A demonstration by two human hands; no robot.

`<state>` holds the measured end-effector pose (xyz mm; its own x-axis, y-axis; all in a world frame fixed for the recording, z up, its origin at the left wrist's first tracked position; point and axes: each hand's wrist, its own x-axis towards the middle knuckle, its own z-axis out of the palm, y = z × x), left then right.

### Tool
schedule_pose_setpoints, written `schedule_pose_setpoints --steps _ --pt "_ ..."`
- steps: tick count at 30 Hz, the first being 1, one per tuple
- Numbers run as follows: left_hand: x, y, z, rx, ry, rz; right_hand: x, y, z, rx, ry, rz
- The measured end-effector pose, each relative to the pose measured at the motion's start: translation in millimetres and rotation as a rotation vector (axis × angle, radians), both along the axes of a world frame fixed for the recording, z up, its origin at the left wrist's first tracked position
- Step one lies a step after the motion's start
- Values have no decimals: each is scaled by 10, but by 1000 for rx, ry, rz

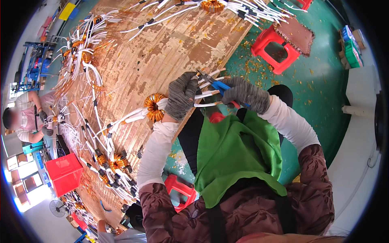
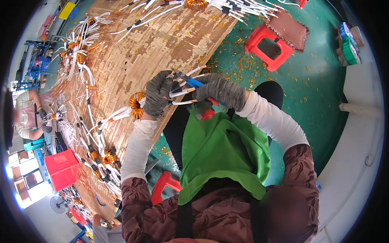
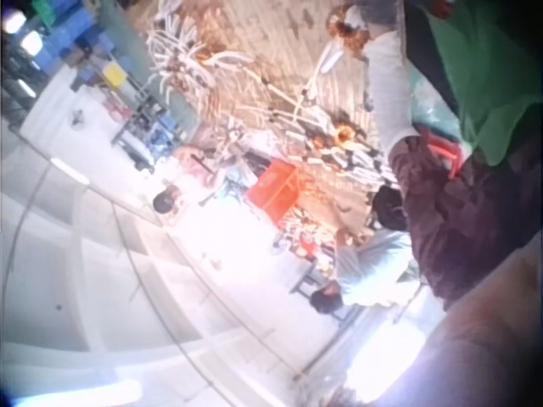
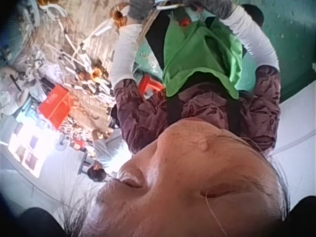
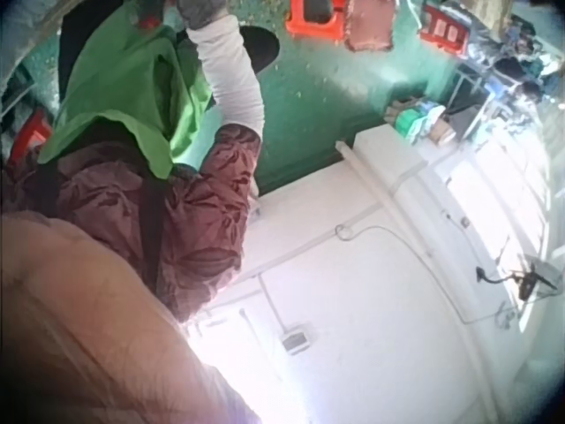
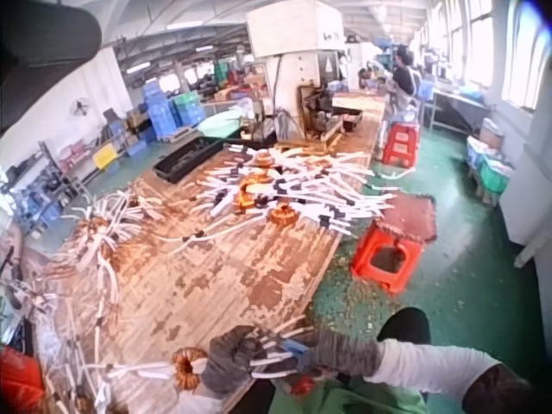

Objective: Trim the excess length of white wires from electrical components using wire cutters.

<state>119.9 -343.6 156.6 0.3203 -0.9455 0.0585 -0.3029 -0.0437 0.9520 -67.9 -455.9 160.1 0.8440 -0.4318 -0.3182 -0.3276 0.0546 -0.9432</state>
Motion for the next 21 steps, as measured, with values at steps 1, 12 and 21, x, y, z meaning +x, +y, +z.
schedule_pose_setpoints --steps 1,12,21 --pt "-12 1 0 4 -30 -13 -52 -11 72 516 55 12" --pt "397 -19 51 241 665 -282 139 -260 -128 -1287 -236 63" --pt "460 -27 -22 225 678 -271 301 -404 -213 -1401 -247 62"
